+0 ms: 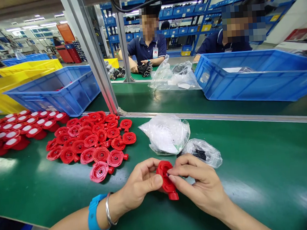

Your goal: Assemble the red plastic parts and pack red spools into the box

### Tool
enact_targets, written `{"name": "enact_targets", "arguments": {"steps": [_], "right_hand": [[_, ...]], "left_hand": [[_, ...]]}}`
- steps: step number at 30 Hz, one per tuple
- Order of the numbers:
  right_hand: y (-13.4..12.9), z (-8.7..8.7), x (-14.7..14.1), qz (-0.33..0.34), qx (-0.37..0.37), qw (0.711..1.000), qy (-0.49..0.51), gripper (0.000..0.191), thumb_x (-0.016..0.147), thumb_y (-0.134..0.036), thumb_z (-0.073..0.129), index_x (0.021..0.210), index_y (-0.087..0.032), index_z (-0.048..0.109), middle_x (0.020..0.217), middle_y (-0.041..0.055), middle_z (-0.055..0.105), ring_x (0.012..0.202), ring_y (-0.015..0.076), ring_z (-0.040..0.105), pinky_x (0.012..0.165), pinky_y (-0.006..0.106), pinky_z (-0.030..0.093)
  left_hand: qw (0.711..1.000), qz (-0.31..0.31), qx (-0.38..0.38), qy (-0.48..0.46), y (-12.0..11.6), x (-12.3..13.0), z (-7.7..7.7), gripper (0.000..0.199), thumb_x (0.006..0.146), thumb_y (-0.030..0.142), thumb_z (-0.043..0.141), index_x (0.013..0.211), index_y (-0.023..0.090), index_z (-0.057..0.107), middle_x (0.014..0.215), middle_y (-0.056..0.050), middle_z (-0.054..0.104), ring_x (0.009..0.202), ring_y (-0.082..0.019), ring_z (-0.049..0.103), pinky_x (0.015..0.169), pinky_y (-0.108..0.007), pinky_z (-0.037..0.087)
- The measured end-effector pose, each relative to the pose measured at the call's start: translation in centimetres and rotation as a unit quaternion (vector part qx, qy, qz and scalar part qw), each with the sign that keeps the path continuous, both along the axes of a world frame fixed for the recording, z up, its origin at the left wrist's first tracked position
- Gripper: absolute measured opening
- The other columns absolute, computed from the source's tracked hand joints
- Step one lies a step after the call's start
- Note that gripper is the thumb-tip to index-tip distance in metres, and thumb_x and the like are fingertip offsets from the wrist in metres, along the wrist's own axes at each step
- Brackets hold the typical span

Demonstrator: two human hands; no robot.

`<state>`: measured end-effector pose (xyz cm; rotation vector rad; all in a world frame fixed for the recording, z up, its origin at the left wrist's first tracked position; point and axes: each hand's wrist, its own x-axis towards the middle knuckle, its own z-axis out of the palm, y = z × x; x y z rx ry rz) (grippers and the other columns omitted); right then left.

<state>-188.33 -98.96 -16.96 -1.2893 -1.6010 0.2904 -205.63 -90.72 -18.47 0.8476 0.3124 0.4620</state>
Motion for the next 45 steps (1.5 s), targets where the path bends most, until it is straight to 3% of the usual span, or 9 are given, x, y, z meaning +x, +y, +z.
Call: {"name": "enact_targets", "arguments": {"steps": [13,24,37,41,45], "right_hand": [[-0.2,0.6,-0.1,0.018,0.023,0.999,-0.03,0.018,0.079,-0.007,0.065,0.091,-0.019,0.071,0.078,0.0018,0.062,0.066,0.0086,0.061,0.058,0.02,0.051],[-0.3,0.6,0.5,0.05,-0.121,0.991,0.042,0.01,0.082,-0.016,0.065,0.083,-0.023,0.072,0.074,-0.0005,0.059,0.064,0.0087,0.055,0.056,0.021,0.047],[-0.2,1.6,1.2,0.092,-0.254,0.956,0.116,0.006,0.079,-0.021,0.068,0.073,-0.019,0.069,0.075,0.0002,0.056,0.063,0.0084,0.054,0.058,0.021,0.049],[0.0,1.2,1.1,0.068,-0.238,0.961,0.123,0.005,0.079,-0.025,0.071,0.075,-0.021,0.071,0.073,-0.0006,0.056,0.061,0.0081,0.054,0.057,0.021,0.049],[-0.1,1.2,1.1,0.051,-0.149,0.984,0.082,0.004,0.083,-0.025,0.069,0.084,-0.025,0.073,0.073,-0.0011,0.059,0.065,0.0085,0.057,0.059,0.021,0.048]], "left_hand": [[1.0,-0.007,0.004,-0.006,-0.1,0.0,-0.3,0.039,0.077,0.036,0.078,0.106,0.013,0.064,0.09,-0.005,0.063,0.075,-0.009,0.06,0.069,-0.018,0.048],[0.998,-0.025,0.051,0.027,-0.4,-0.3,-0.2,0.048,0.077,0.039,0.077,0.111,0.012,0.057,0.094,-0.009,0.066,0.081,-0.014,0.064,0.077,-0.026,0.05],[0.995,-0.051,0.066,0.046,-0.7,-0.5,-0.6,0.049,0.075,0.039,0.08,0.111,0.015,0.057,0.092,-0.007,0.066,0.08,-0.013,0.065,0.074,-0.024,0.05],[0.997,-0.045,0.053,0.028,-0.5,-0.2,-0.3,0.045,0.076,0.038,0.078,0.109,0.014,0.059,0.091,-0.006,0.067,0.079,-0.012,0.065,0.074,-0.022,0.05],[1.0,-0.022,-0.011,0.008,-0.2,0.1,0.2,0.041,0.076,0.038,0.079,0.102,0.012,0.062,0.088,-0.005,0.065,0.076,-0.011,0.064,0.069,-0.019,0.051]]}}
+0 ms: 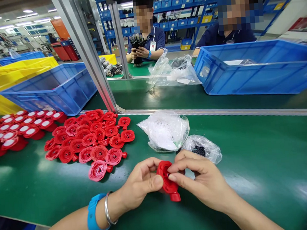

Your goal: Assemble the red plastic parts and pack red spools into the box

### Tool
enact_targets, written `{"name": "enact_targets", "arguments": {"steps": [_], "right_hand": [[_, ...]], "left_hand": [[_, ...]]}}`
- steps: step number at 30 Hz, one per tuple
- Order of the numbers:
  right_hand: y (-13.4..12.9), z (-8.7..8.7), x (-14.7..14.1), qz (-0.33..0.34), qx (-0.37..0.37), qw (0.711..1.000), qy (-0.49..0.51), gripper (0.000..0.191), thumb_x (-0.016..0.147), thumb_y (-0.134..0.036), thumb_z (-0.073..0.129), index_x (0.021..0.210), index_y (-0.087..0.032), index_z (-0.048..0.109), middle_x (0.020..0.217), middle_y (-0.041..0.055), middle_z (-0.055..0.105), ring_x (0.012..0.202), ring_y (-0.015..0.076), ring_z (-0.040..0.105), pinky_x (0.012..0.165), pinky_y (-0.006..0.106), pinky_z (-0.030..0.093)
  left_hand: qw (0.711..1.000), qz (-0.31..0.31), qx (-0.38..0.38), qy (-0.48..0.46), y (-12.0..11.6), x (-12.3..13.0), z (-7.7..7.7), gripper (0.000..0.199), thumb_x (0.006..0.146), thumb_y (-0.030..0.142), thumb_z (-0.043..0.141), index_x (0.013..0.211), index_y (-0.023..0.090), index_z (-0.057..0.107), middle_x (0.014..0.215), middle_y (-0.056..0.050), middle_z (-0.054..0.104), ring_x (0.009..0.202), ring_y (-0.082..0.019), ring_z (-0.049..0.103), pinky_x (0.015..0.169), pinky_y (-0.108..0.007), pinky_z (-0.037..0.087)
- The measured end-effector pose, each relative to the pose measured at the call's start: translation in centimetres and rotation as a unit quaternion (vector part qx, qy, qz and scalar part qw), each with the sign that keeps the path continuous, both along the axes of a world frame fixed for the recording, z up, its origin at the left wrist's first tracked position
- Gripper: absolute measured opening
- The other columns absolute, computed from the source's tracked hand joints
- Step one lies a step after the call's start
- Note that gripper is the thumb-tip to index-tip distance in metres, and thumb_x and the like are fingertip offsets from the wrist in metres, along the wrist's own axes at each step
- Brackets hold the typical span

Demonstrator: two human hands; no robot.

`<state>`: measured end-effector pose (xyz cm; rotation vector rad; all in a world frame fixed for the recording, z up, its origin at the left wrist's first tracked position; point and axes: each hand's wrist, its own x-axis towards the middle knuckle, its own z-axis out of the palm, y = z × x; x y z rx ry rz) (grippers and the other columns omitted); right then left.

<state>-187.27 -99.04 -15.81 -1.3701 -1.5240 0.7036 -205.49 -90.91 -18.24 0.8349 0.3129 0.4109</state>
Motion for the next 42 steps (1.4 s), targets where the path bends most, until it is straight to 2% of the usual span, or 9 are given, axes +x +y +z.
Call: {"name": "enact_targets", "arguments": {"steps": [4,10,17,22,28,32,35,38,42], "right_hand": [[-0.3,0.4,-0.2,-0.016,0.093,0.994,-0.058,0.013,0.085,-0.017,0.065,0.094,-0.023,0.072,0.077,0.0001,0.06,0.067,0.0085,0.059,0.058,0.02,0.048],[-0.4,-0.1,-1.0,-0.012,0.216,0.963,-0.162,0.028,0.082,-0.005,0.058,0.108,-0.013,0.068,0.084,0.0068,0.059,0.072,0.0118,0.058,0.061,0.025,0.051],[-0.3,-0.6,-1.2,-0.005,0.252,0.945,-0.209,0.032,0.082,-0.004,0.055,0.112,-0.009,0.065,0.084,0.0096,0.062,0.069,0.014,0.054,0.058,0.029,0.05],[-0.3,-0.5,-1.1,0.008,0.304,0.914,-0.268,0.032,0.081,-0.004,0.055,0.111,-0.008,0.063,0.085,0.0106,0.066,0.068,0.0152,0.055,0.055,0.03,0.047],[-0.7,-0.6,-0.9,0.05,0.31,0.891,-0.327,0.039,0.078,-0.007,0.057,0.116,0.002,0.06,0.09,0.0161,0.068,0.073,0.0211,0.057,0.055,0.036,0.047],[-0.6,-0.6,-1.1,0.053,0.295,0.905,-0.303,0.041,0.078,-0.008,0.055,0.119,-0.003,0.058,0.09,0.0151,0.067,0.073,0.0217,0.058,0.057,0.036,0.049],[-0.6,-0.6,-1.0,0.041,0.249,0.942,-0.223,0.041,0.082,-0.009,0.051,0.122,-0.011,0.057,0.095,0.0123,0.065,0.077,0.0191,0.059,0.063,0.034,0.053],[-0.7,-0.8,-0.9,0.02,0.198,0.97,-0.139,0.043,0.085,-0.01,0.047,0.127,-0.014,0.057,0.102,0.0111,0.061,0.089,0.0184,0.059,0.072,0.033,0.055],[-0.9,-1.2,-0.8,-0.005,0.168,0.98,-0.11,0.039,0.088,-0.012,0.048,0.125,-0.015,0.057,0.104,0.01,0.057,0.095,0.0178,0.057,0.076,0.031,0.054]], "left_hand": [[0.999,0.011,-0.042,0.028,0.3,-0.1,0.3,0.042,0.075,0.041,0.078,0.1,0.012,0.062,0.085,-0.004,0.066,0.071,-0.012,0.067,0.068,-0.024,0.057],[0.998,0.018,-0.053,0.025,0.3,-0.3,0.2,0.039,0.078,0.041,0.076,0.097,0.011,0.06,0.082,-0.005,0.067,0.069,-0.015,0.069,0.069,-0.027,0.059],[0.998,0.017,-0.048,0.041,0.1,-0.1,0.0,0.041,0.077,0.043,0.076,0.096,0.011,0.059,0.08,-0.005,0.065,0.069,-0.014,0.067,0.068,-0.027,0.058],[0.998,0.019,-0.046,0.039,0.0,-0.1,0.1,0.042,0.074,0.043,0.078,0.095,0.011,0.06,0.08,-0.004,0.064,0.067,-0.014,0.066,0.065,-0.025,0.057],[0.997,0.03,-0.06,0.045,-0.1,0.0,0.2,0.039,0.074,0.04,0.079,0.092,0.011,0.06,0.08,-0.004,0.065,0.066,-0.012,0.066,0.062,-0.022,0.056],[0.998,0.025,-0.045,0.046,0.2,0.0,0.2,0.039,0.073,0.039,0.08,0.092,0.011,0.061,0.079,-0.004,0.064,0.066,-0.012,0.066,0.061,-0.02,0.056],[0.998,0.026,-0.034,0.037,0.5,-0.1,0.3,0.038,0.073,0.038,0.08,0.092,0.011,0.062,0.08,-0.004,0.065,0.066,-0.012,0.066,0.062,-0.021,0.056],[0.999,0.029,-0.04,0.014,0.7,-0.2,0.6,0.038,0.076,0.04,0.076,0.099,0.012,0.063,0.082,-0.005,0.067,0.068,-0.015,0.068,0.066,-0.026,0.058],[0.998,0.021,-0.059,0.012,0.7,-0.2,0.7,0.04,0.081,0.043,0.071,0.104,0.011,0.063,0.083,-0.006,0.068,0.07,-0.018,0.07,0.07,-0.03,0.059]]}}
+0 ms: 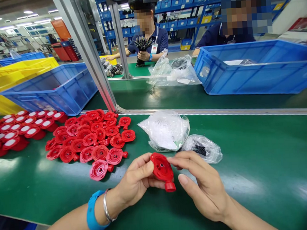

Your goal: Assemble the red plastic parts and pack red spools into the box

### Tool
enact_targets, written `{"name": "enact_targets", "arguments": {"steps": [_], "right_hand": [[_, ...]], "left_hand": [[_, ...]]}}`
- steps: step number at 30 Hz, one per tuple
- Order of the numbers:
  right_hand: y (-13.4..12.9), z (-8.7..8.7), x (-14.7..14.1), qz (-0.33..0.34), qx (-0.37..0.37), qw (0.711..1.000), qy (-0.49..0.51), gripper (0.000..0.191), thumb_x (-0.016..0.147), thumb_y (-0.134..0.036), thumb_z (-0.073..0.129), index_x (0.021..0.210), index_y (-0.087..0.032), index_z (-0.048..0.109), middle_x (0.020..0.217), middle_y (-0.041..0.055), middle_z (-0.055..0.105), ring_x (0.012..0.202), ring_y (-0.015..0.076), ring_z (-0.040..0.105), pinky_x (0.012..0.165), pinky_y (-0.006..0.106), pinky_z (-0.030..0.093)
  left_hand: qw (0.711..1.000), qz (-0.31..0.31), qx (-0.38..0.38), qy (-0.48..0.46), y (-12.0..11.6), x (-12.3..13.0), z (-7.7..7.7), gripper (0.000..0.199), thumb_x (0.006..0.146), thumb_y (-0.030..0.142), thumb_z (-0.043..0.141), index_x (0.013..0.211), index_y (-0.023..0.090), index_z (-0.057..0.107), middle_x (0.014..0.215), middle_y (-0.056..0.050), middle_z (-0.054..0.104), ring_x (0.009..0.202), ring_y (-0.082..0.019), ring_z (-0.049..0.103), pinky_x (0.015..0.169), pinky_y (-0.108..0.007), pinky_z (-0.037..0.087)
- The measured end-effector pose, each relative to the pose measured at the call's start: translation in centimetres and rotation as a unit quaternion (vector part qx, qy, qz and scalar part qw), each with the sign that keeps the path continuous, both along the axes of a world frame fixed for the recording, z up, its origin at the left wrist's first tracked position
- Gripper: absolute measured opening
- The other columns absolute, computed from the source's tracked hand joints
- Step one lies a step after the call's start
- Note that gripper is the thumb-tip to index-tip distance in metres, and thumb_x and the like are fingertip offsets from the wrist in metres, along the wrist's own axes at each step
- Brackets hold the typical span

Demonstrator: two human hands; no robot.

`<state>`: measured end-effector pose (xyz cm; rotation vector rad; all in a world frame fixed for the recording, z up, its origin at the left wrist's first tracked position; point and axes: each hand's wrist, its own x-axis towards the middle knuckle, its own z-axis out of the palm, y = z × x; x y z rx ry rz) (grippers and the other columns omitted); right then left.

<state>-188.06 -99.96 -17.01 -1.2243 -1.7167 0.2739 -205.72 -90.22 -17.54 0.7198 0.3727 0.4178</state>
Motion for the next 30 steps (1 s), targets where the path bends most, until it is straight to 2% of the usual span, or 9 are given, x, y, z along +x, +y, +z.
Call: {"name": "enact_targets", "arguments": {"steps": [5,17,26,30], "right_hand": [[0.2,-0.4,-0.3,0.006,0.007,1.0,-0.021,0.038,0.087,-0.01,0.049,0.124,-0.014,0.055,0.107,0.0112,0.055,0.097,0.0185,0.056,0.08,0.033,0.053],[0.3,-0.6,-0.5,0.017,0.035,0.998,-0.04,0.04,0.085,-0.007,0.048,0.123,-0.014,0.056,0.102,0.0109,0.057,0.092,0.0184,0.058,0.074,0.033,0.054],[0.5,0.3,-0.6,0.043,0.029,0.996,-0.067,0.017,0.084,-0.013,0.051,0.096,-0.013,0.062,0.086,0.0094,0.061,0.071,0.0156,0.053,0.061,0.031,0.048],[0.7,0.5,-0.8,0.044,0.055,0.993,-0.094,0.016,0.083,-0.013,0.052,0.095,-0.013,0.062,0.081,0.0091,0.062,0.066,0.0159,0.051,0.057,0.032,0.046]], "left_hand": [[0.999,0.009,-0.022,0.025,-0.2,0.1,-0.4,0.038,0.083,0.045,0.069,0.098,0.011,0.063,0.08,-0.005,0.068,0.069,-0.016,0.069,0.068,-0.028,0.059],[0.999,0.009,-0.032,0.033,-0.2,0.2,-0.7,0.042,0.078,0.047,0.073,0.096,0.01,0.064,0.081,-0.006,0.068,0.069,-0.016,0.07,0.068,-0.028,0.06],[1.0,-0.006,-0.017,0.025,-0.7,0.1,-1.1,0.038,0.076,0.041,0.077,0.093,0.011,0.061,0.082,-0.005,0.064,0.068,-0.013,0.066,0.065,-0.026,0.059],[0.999,-0.005,-0.01,0.032,-0.8,0.2,-1.3,0.036,0.075,0.039,0.078,0.09,0.012,0.06,0.08,-0.003,0.062,0.07,-0.012,0.064,0.063,-0.022,0.057]]}}
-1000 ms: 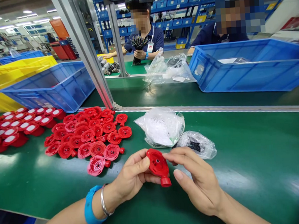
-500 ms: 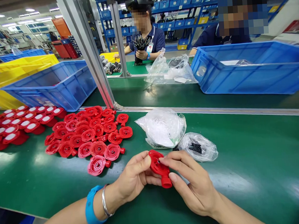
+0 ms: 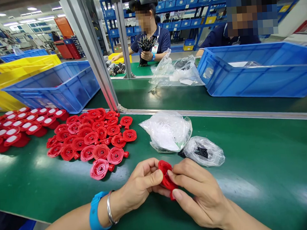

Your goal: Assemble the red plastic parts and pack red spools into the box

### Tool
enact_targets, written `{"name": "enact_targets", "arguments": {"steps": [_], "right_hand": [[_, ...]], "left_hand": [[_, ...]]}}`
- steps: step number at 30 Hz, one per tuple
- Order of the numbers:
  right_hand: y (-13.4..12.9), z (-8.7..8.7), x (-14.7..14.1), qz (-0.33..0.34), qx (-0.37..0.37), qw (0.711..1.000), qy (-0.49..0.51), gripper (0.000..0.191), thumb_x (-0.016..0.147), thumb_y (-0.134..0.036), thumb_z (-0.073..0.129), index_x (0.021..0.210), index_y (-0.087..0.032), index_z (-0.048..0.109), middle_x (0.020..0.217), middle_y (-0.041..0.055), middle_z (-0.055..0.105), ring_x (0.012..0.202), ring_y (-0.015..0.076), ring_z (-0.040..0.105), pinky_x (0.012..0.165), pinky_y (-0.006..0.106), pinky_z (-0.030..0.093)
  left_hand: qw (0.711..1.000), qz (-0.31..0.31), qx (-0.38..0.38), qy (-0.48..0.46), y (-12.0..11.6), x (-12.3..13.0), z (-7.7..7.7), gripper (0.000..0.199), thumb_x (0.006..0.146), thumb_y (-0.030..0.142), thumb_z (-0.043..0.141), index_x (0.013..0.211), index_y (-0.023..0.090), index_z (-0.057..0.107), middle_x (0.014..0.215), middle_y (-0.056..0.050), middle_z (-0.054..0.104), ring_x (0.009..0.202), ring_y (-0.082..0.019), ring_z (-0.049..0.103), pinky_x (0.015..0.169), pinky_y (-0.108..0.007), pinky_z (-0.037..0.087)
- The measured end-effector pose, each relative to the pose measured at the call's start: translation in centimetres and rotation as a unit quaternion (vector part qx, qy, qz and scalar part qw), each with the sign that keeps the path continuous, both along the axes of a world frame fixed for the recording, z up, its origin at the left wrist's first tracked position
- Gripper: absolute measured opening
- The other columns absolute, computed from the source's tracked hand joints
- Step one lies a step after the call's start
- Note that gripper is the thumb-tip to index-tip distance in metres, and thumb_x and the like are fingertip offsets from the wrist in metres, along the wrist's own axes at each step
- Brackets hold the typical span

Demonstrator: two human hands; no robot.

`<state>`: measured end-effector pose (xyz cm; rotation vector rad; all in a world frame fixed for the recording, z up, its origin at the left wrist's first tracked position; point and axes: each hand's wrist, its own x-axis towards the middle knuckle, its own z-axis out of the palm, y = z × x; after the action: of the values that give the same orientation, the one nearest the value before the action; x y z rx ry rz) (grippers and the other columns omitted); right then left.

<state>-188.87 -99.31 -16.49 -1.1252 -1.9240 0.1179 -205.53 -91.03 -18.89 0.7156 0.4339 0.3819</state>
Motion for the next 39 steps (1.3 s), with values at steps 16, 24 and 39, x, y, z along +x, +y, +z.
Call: {"name": "enact_targets", "arguments": {"steps": [16,24,39], "right_hand": [[0.2,-1.8,0.9,-0.061,-0.245,0.926,0.282,0.029,0.092,-0.032,0.057,0.12,-0.024,0.054,0.107,0.007,0.061,0.09,0.0163,0.062,0.08,0.032,0.056],[0.1,-2.2,0.9,0.006,-0.296,0.895,0.335,0.032,0.092,-0.034,0.057,0.123,-0.025,0.054,0.111,0.0072,0.064,0.099,0.0174,0.063,0.086,0.031,0.054],[0.0,-1.8,1.4,0.03,-0.273,0.914,0.298,0.041,0.09,-0.03,0.061,0.129,-0.034,0.051,0.116,0.0031,0.061,0.102,0.0136,0.062,0.09,0.024,0.052]], "left_hand": [[0.979,0.004,0.197,-0.059,0.1,-0.7,0.4,0.046,0.083,0.027,0.072,0.125,0.026,0.055,0.121,-0.007,0.06,0.108,-0.018,0.058,0.093,-0.03,0.048],[0.968,0.003,0.243,-0.055,0.0,-0.6,0.4,0.045,0.086,0.018,0.068,0.127,0.031,0.056,0.129,-0.005,0.057,0.117,-0.018,0.056,0.1,-0.029,0.047],[0.951,0.0,0.296,-0.086,-0.2,-0.7,0.4,0.046,0.09,0.014,0.061,0.13,0.035,0.054,0.135,-0.004,0.052,0.121,-0.017,0.055,0.102,-0.028,0.046]]}}
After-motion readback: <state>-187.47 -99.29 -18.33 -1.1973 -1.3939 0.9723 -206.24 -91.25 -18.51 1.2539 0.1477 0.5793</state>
